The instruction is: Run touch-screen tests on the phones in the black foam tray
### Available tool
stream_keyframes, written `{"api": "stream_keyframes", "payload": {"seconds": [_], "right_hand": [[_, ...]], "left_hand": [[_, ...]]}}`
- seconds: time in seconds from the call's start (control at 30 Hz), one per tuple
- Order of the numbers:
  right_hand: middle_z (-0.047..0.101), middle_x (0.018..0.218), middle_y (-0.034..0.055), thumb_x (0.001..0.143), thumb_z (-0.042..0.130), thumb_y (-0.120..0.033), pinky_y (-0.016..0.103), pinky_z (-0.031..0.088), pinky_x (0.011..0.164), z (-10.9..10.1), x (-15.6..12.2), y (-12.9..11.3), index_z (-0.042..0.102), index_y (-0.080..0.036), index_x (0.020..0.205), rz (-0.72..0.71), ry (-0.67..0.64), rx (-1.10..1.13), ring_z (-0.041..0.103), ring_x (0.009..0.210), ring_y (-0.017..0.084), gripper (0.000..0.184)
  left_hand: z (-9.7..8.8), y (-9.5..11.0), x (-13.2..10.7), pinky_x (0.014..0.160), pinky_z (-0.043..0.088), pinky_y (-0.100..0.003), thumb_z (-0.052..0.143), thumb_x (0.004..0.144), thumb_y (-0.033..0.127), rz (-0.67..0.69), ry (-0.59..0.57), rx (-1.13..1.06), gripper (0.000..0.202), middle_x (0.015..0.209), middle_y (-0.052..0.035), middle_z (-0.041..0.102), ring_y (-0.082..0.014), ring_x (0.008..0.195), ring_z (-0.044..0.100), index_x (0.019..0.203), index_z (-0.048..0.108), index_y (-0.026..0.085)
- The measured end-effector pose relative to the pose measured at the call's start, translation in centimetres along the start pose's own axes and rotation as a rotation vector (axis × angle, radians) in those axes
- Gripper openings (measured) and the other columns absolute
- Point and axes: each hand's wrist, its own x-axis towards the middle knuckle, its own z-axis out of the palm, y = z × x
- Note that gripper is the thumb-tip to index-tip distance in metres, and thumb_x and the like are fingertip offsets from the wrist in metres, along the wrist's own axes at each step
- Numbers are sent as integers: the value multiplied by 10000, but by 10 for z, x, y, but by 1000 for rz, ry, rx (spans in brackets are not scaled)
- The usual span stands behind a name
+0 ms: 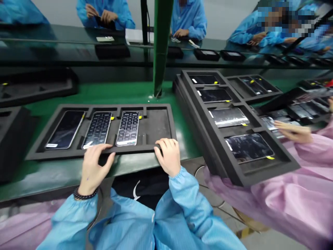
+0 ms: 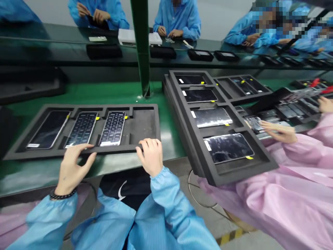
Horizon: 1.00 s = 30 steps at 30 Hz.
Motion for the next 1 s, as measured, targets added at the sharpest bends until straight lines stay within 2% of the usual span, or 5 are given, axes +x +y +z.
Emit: {"api": "stream_keyframes", "payload": {"seconds": [0.4,0.57,0.67,0.77,1.0], "right_hand": [[707,792,-1,1032,314,-199,367,341,847,-46,-48,30,607,-225,764,153,-1,-109,598,769,176,398],[667,665,-6,1034,301,-217,369,345,822,-47,-42,48,574,-221,658,164,87,-179,559,650,160,465],[636,594,-11,1030,328,-219,366,346,789,-43,-36,53,561,-226,601,127,160,-215,522,597,156,487],[625,555,-16,1022,356,-206,362,346,753,-40,-33,57,567,-227,583,86,221,-211,499,558,150,488],[630,543,-20,1023,341,-214,368,364,742,-36,-35,57,557,-229,577,74,249,-208,497,534,146,496]], "left_hand": [[-22,80,-59,943,515,-334,621,899,118,63,-73,-183,222,1070,-54,713,-176,1014,660,1098,616,217],[-58,36,-26,1109,471,-472,598,912,168,-53,-48,-98,246,1252,-98,673,-263,1263,601,1146,627,240],[-67,-2,4,1118,295,-783,674,854,494,-448,-242,307,875,1640,-314,180,-551,1526,144,1539,304,94],[-64,-18,22,1071,394,-734,652,846,532,-611,-438,386,984,1637,-339,133,-566,1489,230,1588,188,81],[-55,-4,28,970,433,-742,565,892,535,-659,-403,485,900,1591,-344,197,-580,1340,396,1599,194,119]]}}
